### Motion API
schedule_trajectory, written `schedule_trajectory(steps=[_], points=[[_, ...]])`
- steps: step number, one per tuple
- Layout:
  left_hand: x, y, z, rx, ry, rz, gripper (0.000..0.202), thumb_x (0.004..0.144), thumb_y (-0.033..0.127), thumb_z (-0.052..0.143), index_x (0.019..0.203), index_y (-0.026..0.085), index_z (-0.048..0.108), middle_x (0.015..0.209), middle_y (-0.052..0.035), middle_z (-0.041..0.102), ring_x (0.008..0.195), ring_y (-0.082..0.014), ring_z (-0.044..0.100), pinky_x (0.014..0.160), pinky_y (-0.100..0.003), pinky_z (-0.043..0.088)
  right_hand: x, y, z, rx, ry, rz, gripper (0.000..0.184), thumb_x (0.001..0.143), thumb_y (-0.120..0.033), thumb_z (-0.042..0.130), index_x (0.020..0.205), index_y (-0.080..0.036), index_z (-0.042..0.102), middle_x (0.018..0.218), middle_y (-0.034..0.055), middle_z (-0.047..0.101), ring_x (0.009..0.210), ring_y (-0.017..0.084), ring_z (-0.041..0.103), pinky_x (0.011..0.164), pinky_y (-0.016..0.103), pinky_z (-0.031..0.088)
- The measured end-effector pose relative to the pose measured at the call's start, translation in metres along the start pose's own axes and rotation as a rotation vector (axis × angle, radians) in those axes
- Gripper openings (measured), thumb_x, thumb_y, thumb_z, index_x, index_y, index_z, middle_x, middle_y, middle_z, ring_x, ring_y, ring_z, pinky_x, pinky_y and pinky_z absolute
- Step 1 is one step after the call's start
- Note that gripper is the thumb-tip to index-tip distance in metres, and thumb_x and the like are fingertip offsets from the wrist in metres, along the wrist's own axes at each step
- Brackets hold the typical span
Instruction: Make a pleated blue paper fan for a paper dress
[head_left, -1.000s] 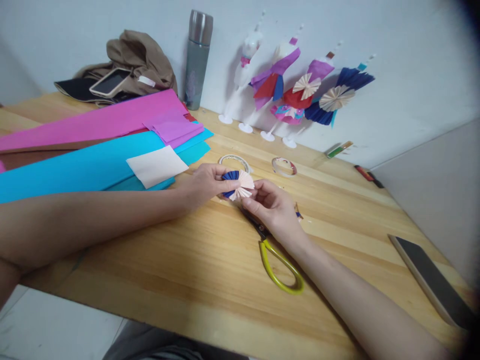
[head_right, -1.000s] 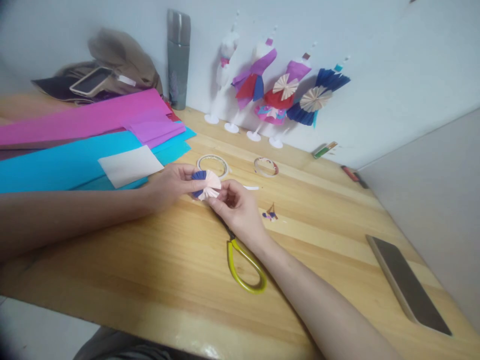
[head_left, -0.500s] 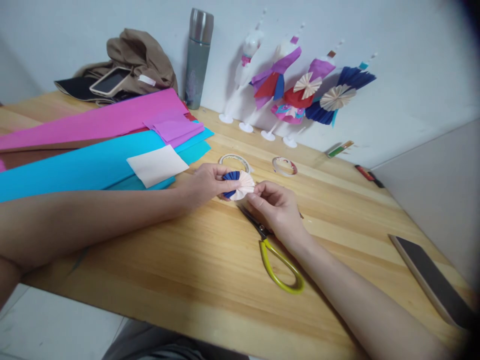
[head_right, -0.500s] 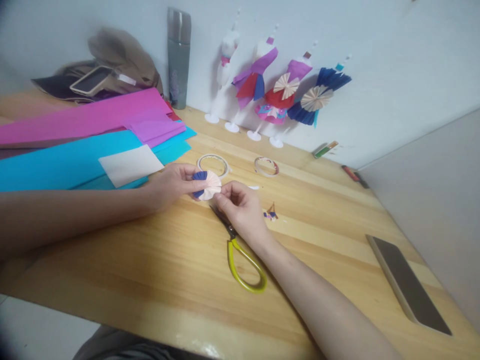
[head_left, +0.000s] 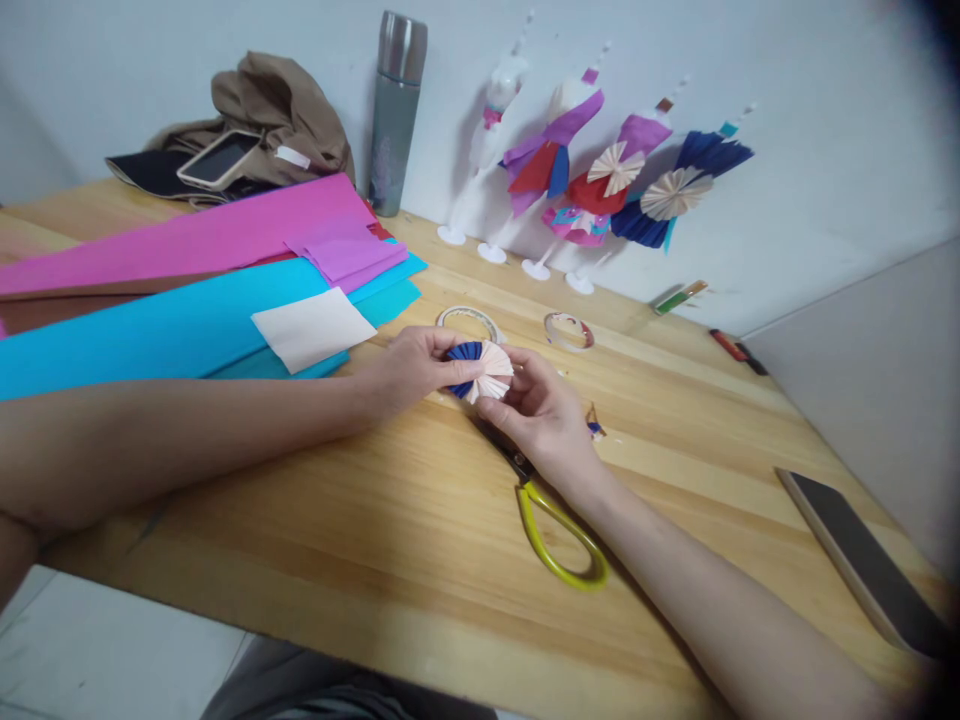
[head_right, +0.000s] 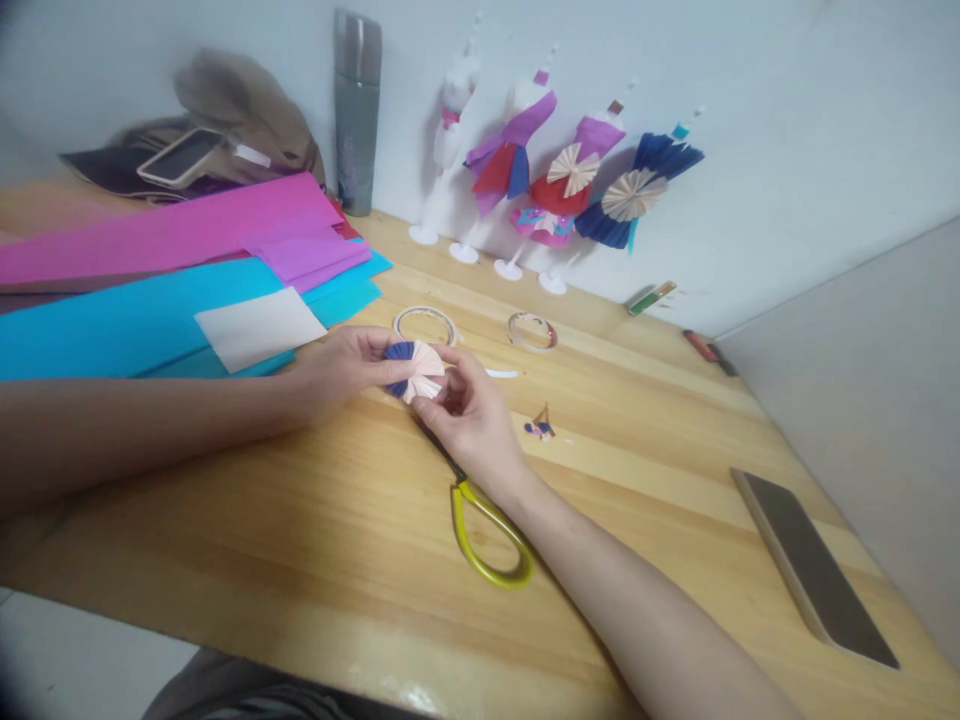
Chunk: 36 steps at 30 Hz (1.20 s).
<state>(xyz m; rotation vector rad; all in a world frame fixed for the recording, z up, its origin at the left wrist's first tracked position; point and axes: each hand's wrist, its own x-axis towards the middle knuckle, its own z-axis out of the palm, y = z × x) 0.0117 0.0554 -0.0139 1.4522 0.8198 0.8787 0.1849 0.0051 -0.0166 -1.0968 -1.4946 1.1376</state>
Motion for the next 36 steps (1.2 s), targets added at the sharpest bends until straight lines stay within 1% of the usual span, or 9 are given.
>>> schedule_trajectory(steps=[5,11,15,19,22,25,27,31,36], points=[[0.001,-0.002,-0.001,-0.033,-0.004,-0.031,0.025,0.075,0.037,0.074,0.085,0.015,0.072,0.079,-0.0029,0.071,0.074,-0.0156,0.064,0.067,-0.026,0.049,-0.001,-0.006,-0.003,-0.024,0.085,-0.020,0.037,0.075,-0.031,0.075,0.108,-0.025,0.060,0.070,-0.0027,0.056,0.064,0.016,0.055,0.061,0.032,0.047],[0.001,0.000,0.000,-0.079,-0.011,-0.032,0.022,0.075,0.034,0.073,0.082,0.014,0.070,0.077,-0.0014,0.070,0.071,-0.0134,0.063,0.068,-0.026,0.048,-0.002,-0.002,0.001,-0.093,-0.010,0.008,0.068,0.074,-0.031,0.076,0.134,-0.029,0.045,0.088,0.0018,0.065,0.068,0.018,0.059,0.062,0.034,0.048],[0.001,-0.001,0.001,-0.122,-0.027,-0.056,0.022,0.075,0.033,0.073,0.086,0.014,0.072,0.081,-0.0025,0.072,0.074,-0.0146,0.065,0.071,-0.027,0.050,-0.003,-0.002,0.003,-0.115,0.032,-0.003,0.056,0.078,-0.031,0.071,0.129,-0.029,0.049,0.083,0.0009,0.064,0.068,0.019,0.058,0.063,0.035,0.047],[0.001,-0.003,0.001,-0.104,-0.013,-0.061,0.022,0.075,0.032,0.074,0.086,0.014,0.072,0.080,-0.0033,0.072,0.074,-0.0150,0.065,0.071,-0.027,0.050,-0.004,-0.008,0.001,-0.123,0.090,-0.018,0.044,0.078,-0.029,0.069,0.119,-0.026,0.054,0.068,-0.0039,0.053,0.060,0.016,0.051,0.058,0.032,0.041],[0.000,-0.002,0.000,-0.105,-0.008,-0.058,0.021,0.075,0.032,0.074,0.086,0.014,0.072,0.081,-0.0030,0.072,0.074,-0.0142,0.064,0.071,-0.026,0.049,-0.004,-0.007,0.001,-0.130,0.069,-0.020,0.049,0.078,-0.030,0.070,0.124,-0.027,0.053,0.070,-0.0032,0.054,0.061,0.016,0.052,0.058,0.033,0.042],[-0.001,0.001,0.000,-0.108,-0.015,-0.069,0.021,0.077,0.033,0.072,0.083,0.014,0.071,0.079,-0.0024,0.072,0.073,-0.0136,0.064,0.069,-0.026,0.048,-0.003,-0.002,0.002,-0.148,0.009,-0.025,0.063,0.077,-0.031,0.074,0.133,-0.029,0.047,0.084,0.0015,0.062,0.069,0.020,0.059,0.062,0.036,0.047],[-0.001,0.001,0.001,-0.108,-0.015,-0.075,0.018,0.078,0.031,0.071,0.083,0.014,0.070,0.078,-0.0019,0.071,0.072,-0.0136,0.064,0.070,-0.026,0.048,-0.003,0.001,0.003,-0.167,0.013,-0.043,0.062,0.078,-0.029,0.074,0.134,-0.030,0.047,0.089,0.0031,0.064,0.073,0.021,0.062,0.064,0.038,0.049],[0.001,-0.002,0.000,-0.120,-0.014,-0.078,0.017,0.076,0.029,0.072,0.084,0.014,0.069,0.078,-0.0019,0.071,0.074,-0.0147,0.065,0.072,-0.027,0.050,-0.004,-0.004,0.003,-0.151,0.063,-0.043,0.049,0.081,-0.028,0.068,0.127,-0.028,0.052,0.076,0.0001,0.060,0.068,0.020,0.059,0.061,0.036,0.047],[0.002,-0.003,0.000,-0.139,-0.046,-0.068,0.022,0.071,0.032,0.076,0.084,0.015,0.071,0.077,-0.0010,0.071,0.071,-0.0135,0.063,0.067,-0.025,0.048,-0.005,-0.013,0.002,-0.108,0.083,-0.009,0.048,0.077,-0.031,0.071,0.121,-0.027,0.054,0.067,-0.0037,0.054,0.062,0.018,0.054,0.060,0.034,0.043]])
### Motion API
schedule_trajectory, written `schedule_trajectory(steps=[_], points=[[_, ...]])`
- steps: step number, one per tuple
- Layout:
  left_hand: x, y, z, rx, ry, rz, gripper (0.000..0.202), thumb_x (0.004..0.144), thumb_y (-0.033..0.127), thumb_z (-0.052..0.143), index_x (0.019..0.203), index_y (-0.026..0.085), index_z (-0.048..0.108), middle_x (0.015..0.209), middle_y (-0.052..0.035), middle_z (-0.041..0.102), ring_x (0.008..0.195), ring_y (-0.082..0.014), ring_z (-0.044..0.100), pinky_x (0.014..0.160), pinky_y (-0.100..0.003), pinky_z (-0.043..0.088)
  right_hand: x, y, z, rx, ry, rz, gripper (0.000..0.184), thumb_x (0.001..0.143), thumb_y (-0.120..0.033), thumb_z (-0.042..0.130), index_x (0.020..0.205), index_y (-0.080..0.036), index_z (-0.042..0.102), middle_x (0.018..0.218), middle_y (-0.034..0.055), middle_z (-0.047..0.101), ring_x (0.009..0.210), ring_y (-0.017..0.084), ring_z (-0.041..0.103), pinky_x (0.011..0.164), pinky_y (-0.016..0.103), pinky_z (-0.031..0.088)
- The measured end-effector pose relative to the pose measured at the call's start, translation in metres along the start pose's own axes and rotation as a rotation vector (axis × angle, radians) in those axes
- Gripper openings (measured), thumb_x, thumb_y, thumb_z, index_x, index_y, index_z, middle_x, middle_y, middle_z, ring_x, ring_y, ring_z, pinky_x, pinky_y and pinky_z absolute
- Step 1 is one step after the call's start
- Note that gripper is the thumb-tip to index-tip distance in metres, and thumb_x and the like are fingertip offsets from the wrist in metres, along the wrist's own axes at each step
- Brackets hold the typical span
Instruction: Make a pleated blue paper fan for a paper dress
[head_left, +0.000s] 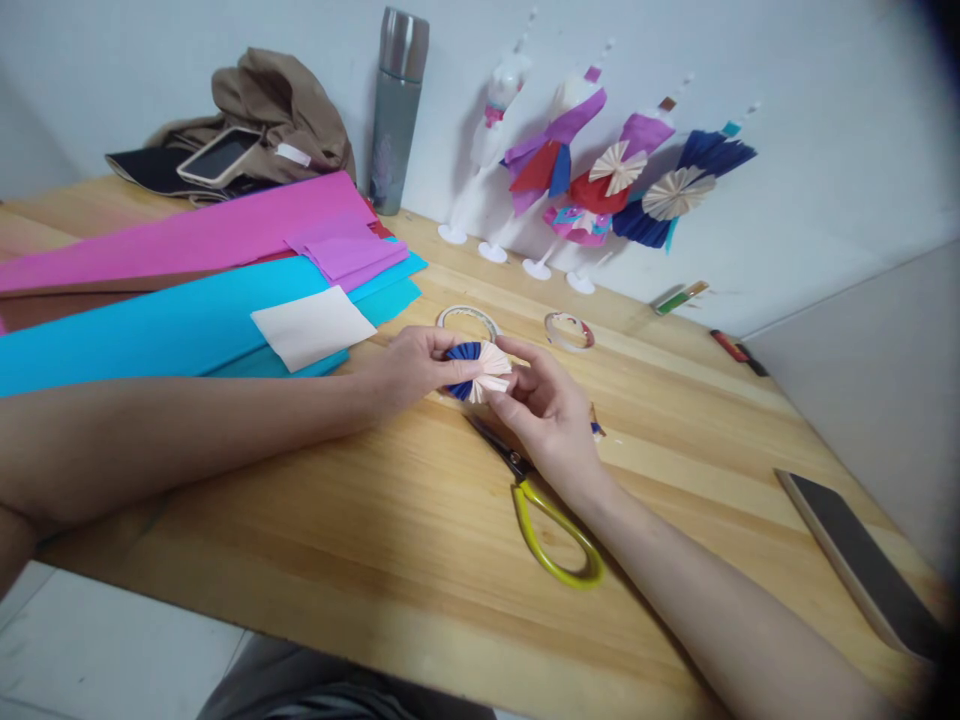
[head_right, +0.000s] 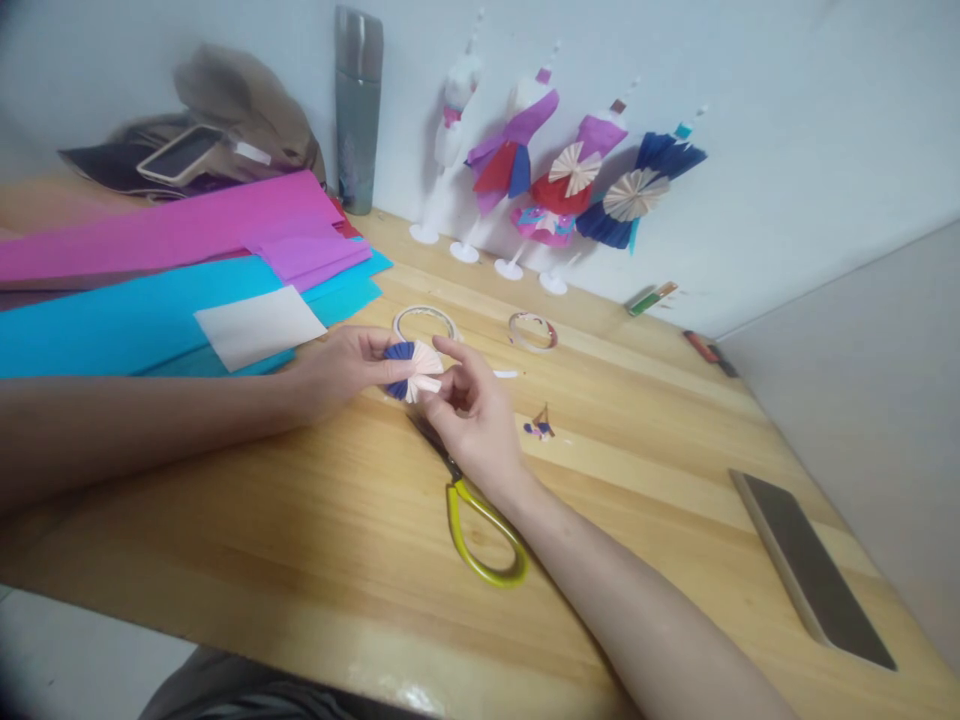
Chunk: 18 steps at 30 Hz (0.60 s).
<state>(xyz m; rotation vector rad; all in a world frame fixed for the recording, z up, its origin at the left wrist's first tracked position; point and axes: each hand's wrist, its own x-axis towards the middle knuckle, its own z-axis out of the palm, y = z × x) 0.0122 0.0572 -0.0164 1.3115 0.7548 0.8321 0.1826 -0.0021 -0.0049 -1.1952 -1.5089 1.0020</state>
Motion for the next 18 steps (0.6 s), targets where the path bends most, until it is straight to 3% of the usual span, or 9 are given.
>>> schedule_trajectory(steps=[6,10,15,18], points=[[-0.0018,0.0024,0.0000,0.055,-0.004,0.016,0.016,0.073,0.030,0.074,0.078,0.016,0.070,0.075,-0.0006,0.069,0.072,-0.0140,0.063,0.067,-0.025,0.049,0.0022,0.0058,0.0027,0.089,-0.072,0.047,0.053,0.076,-0.035,0.073,0.123,-0.030,0.050,0.072,-0.0027,0.059,0.065,0.019,0.057,0.063,0.035,0.046],[-0.0013,0.0024,0.0006,0.056,-0.026,0.017,0.020,0.075,0.033,0.073,0.083,0.015,0.071,0.078,-0.0022,0.071,0.075,-0.0150,0.065,0.072,-0.027,0.051,0.0021,0.0040,0.0015,0.085,-0.039,0.059,0.048,0.076,-0.037,0.073,0.119,-0.027,0.053,0.067,-0.0035,0.057,0.063,0.018,0.056,0.061,0.034,0.044],[-0.0027,0.0046,0.0021,0.083,-0.057,0.022,0.020,0.076,0.032,0.072,0.085,0.015,0.073,0.078,-0.0011,0.070,0.075,-0.0133,0.064,0.072,-0.025,0.049,0.0016,-0.0003,0.0002,0.048,-0.010,0.055,0.030,0.078,-0.044,0.071,0.094,-0.023,0.059,0.068,-0.0018,0.059,0.061,0.016,0.054,0.058,0.031,0.042],[-0.0040,0.0059,0.0034,0.068,-0.055,0.019,0.018,0.075,0.031,0.073,0.083,0.015,0.073,0.079,-0.0012,0.071,0.075,-0.0129,0.064,0.072,-0.025,0.049,0.0025,0.0026,0.0008,0.030,0.004,0.073,0.028,0.076,-0.046,0.072,0.079,-0.022,0.056,0.067,-0.0012,0.060,0.057,0.014,0.051,0.055,0.029,0.039]])
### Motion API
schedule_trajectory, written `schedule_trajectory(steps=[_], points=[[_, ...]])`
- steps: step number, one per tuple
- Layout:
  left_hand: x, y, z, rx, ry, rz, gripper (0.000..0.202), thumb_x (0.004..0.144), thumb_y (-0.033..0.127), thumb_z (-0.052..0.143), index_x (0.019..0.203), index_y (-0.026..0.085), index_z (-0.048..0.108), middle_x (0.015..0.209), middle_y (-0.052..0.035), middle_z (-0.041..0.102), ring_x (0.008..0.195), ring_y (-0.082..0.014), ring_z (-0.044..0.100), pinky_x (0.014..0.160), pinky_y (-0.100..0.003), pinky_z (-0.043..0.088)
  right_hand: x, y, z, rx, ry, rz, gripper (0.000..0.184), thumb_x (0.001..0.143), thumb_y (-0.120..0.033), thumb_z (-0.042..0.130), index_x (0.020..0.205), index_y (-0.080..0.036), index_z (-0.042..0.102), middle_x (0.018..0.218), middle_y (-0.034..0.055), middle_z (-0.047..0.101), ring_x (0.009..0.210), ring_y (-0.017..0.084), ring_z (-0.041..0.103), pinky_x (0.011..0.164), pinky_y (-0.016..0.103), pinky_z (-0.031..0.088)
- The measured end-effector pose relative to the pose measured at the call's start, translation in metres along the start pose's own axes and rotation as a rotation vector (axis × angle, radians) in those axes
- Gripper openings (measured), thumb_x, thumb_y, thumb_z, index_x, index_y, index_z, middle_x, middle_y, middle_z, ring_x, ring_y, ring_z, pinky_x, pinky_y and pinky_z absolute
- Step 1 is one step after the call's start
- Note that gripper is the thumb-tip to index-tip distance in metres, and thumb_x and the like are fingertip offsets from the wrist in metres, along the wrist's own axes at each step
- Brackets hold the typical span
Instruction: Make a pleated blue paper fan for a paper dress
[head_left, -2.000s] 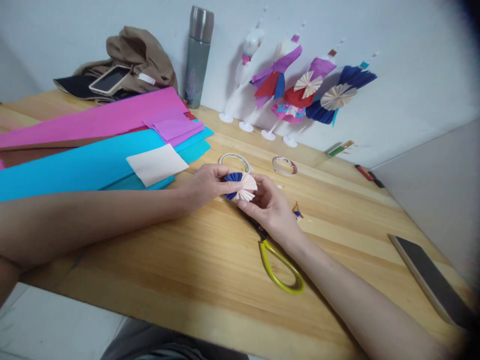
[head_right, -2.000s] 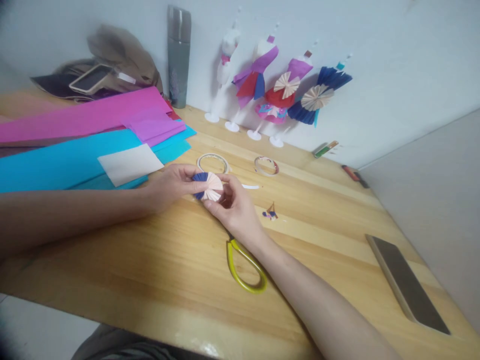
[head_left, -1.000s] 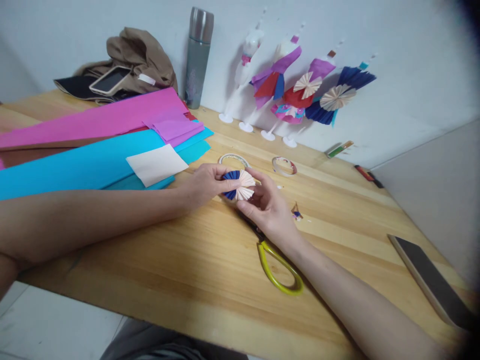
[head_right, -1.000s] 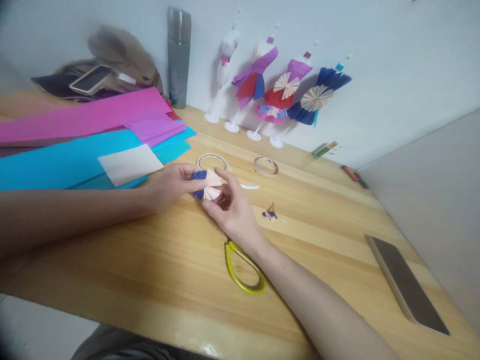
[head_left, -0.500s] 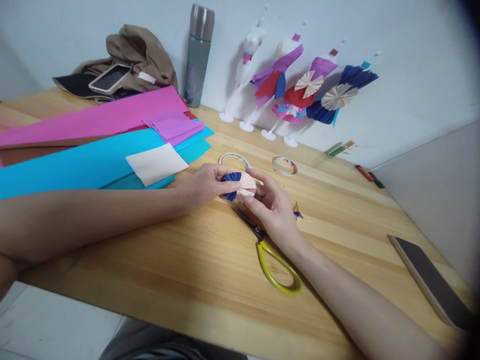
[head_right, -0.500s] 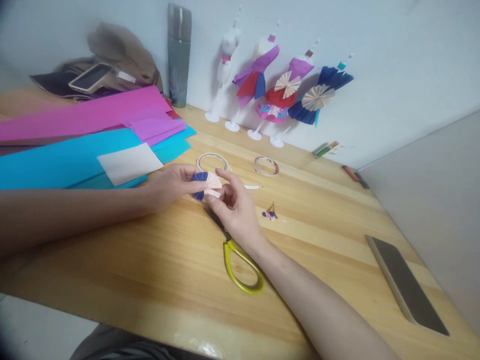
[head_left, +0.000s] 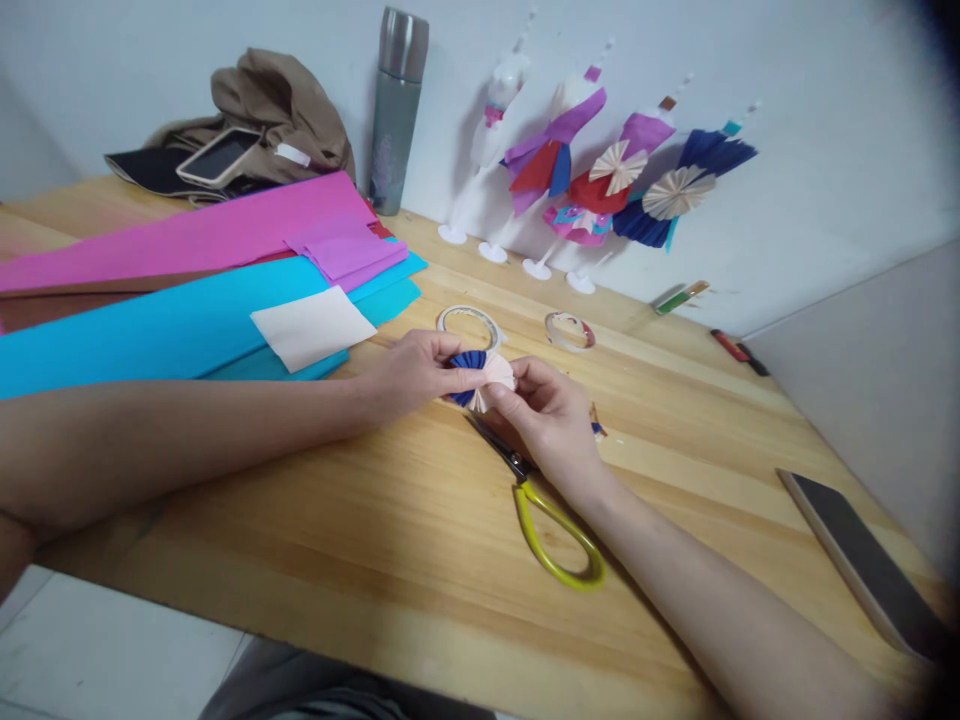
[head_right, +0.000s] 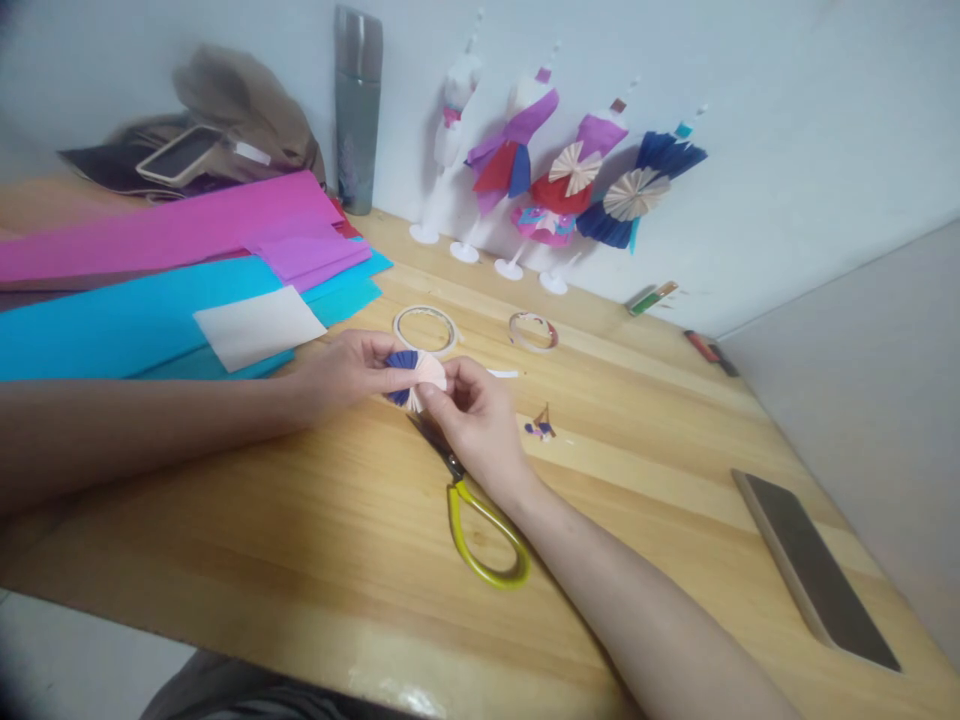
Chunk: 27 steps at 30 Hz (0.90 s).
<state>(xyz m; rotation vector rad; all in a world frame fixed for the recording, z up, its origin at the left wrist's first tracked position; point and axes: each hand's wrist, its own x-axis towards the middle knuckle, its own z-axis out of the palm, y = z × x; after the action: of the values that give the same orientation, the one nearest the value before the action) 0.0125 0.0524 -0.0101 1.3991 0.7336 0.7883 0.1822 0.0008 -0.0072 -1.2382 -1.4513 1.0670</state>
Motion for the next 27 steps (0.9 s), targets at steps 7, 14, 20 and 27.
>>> schedule_trajectory(steps=[7,14,20,27], points=[[0.0003,0.0025,0.0021,-0.091,0.006,-0.032,0.016,0.073,0.027,0.073,0.085,0.016,0.071,0.078,-0.0012,0.070,0.073,-0.0127,0.064,0.071,-0.026,0.050,-0.0010,0.0023,-0.0004,-0.021,0.025,-0.030,0.029,0.077,-0.046,0.071,0.074,-0.023,0.054,0.063,-0.0024,0.056,0.056,0.013,0.048,0.055,0.028,0.038],[0.0010,0.0037,-0.0022,-0.037,-0.031,0.007,0.018,0.075,0.033,0.071,0.077,0.015,0.068,0.071,-0.0001,0.066,0.065,-0.0105,0.059,0.062,-0.023,0.046,-0.0008,0.0013,0.0000,0.036,0.069,-0.041,0.030,0.075,-0.045,0.075,0.071,-0.023,0.055,0.061,-0.0029,0.054,0.054,0.012,0.045,0.055,0.029,0.038],[0.0032,-0.0005,-0.0045,0.000,-0.141,0.010,0.015,0.071,0.024,0.070,0.084,0.017,0.073,0.081,-0.0010,0.072,0.076,-0.0128,0.064,0.073,-0.024,0.049,-0.0016,0.0012,-0.0031,-0.022,0.032,-0.052,0.030,0.078,-0.047,0.072,0.071,-0.023,0.054,0.062,-0.0020,0.055,0.056,0.014,0.048,0.055,0.029,0.039],[0.0010,-0.0001,-0.0055,0.087,-0.123,0.041,0.020,0.072,0.024,0.069,0.089,0.016,0.073,0.085,-0.0018,0.073,0.085,-0.0161,0.067,0.082,-0.028,0.050,-0.0006,0.0016,-0.0067,-0.114,0.024,-0.188,0.022,0.081,-0.038,0.069,0.095,-0.023,0.063,0.088,0.0027,0.067,0.081,0.020,0.061,0.074,0.036,0.047]])
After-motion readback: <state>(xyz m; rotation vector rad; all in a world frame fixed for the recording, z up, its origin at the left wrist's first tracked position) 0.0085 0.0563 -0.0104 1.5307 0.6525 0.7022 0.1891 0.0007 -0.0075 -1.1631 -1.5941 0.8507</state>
